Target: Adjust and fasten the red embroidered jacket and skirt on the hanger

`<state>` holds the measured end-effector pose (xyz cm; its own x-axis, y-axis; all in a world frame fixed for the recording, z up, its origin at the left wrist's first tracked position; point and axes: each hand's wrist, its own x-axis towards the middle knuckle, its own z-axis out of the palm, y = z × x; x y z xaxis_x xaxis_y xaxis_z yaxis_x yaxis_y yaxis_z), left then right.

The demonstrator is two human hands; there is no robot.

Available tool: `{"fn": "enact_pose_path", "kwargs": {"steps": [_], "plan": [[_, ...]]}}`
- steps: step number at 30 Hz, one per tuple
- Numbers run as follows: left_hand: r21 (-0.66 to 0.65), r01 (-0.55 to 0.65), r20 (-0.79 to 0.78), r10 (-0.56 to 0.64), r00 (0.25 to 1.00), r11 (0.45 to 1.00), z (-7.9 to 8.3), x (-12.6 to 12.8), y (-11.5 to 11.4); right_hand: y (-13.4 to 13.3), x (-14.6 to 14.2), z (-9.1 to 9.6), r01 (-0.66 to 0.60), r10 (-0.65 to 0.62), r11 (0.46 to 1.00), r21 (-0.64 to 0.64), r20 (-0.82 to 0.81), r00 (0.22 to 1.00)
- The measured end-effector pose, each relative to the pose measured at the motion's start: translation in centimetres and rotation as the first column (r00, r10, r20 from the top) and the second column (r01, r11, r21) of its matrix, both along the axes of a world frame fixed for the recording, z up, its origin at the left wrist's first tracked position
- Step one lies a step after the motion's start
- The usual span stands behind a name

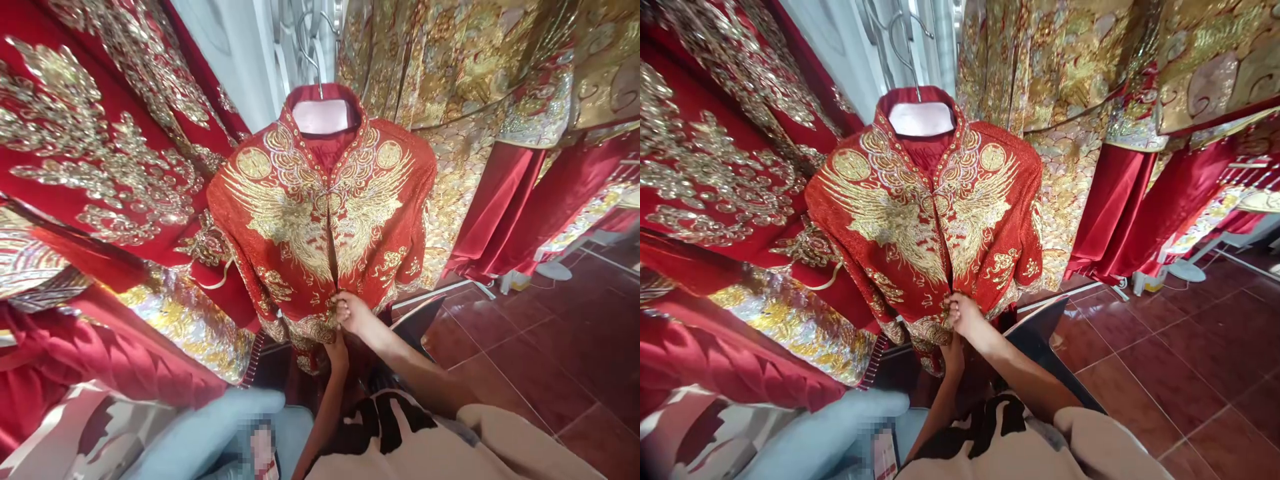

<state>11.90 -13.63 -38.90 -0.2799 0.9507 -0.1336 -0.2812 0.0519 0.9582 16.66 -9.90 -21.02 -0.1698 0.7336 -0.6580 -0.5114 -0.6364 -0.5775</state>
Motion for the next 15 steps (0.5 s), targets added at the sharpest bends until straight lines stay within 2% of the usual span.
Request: {"fn": "enact_pose_path", "kwargs": {"steps": [3,7,8,10,12,13,15], "plan": [[-0.004,-0.077,-0.027,0.077,0.997,0.997,0.0,0.1,0.5,2.0,0.7,5.5,-0.039,0.040,0.997,0.063,-0.016,0.999],[-0.009,-0.098,-0.093,0.097,0.991,0.995,0.8,0.0,1.0,5.7,2.8,13.9,-0.099,0.102,0.989,0.107,-0.020,0.995],[-0.012,-0.101,-0.116,0.099,0.988,0.995,1.0,0.0,1.0,6.6,3.6,15.9,-0.106,0.113,0.981,0.164,-0.030,0.993],[-0.019,-0.105,-0.146,0.101,0.984,0.994,1.4,0.1,0.9,7.9,4.9,19.1,-0.162,0.198,0.902,0.400,-0.051,0.979],[-0.027,-0.107,-0.140,0.102,0.985,0.994,1.5,0.3,0.8,8.1,5.6,20.4,-0.203,0.260,0.794,0.574,-0.019,0.965],[-0.034,-0.103,-0.129,0.097,0.987,0.994,1.5,0.5,0.8,7.9,5.7,20.3,-0.230,0.268,0.763,0.605,0.028,0.963],[-0.046,-0.097,-0.110,0.092,0.990,0.994,1.6,0.7,1.1,7.3,5.6,19.2,-0.313,0.251,0.745,0.589,0.187,0.950]]}}
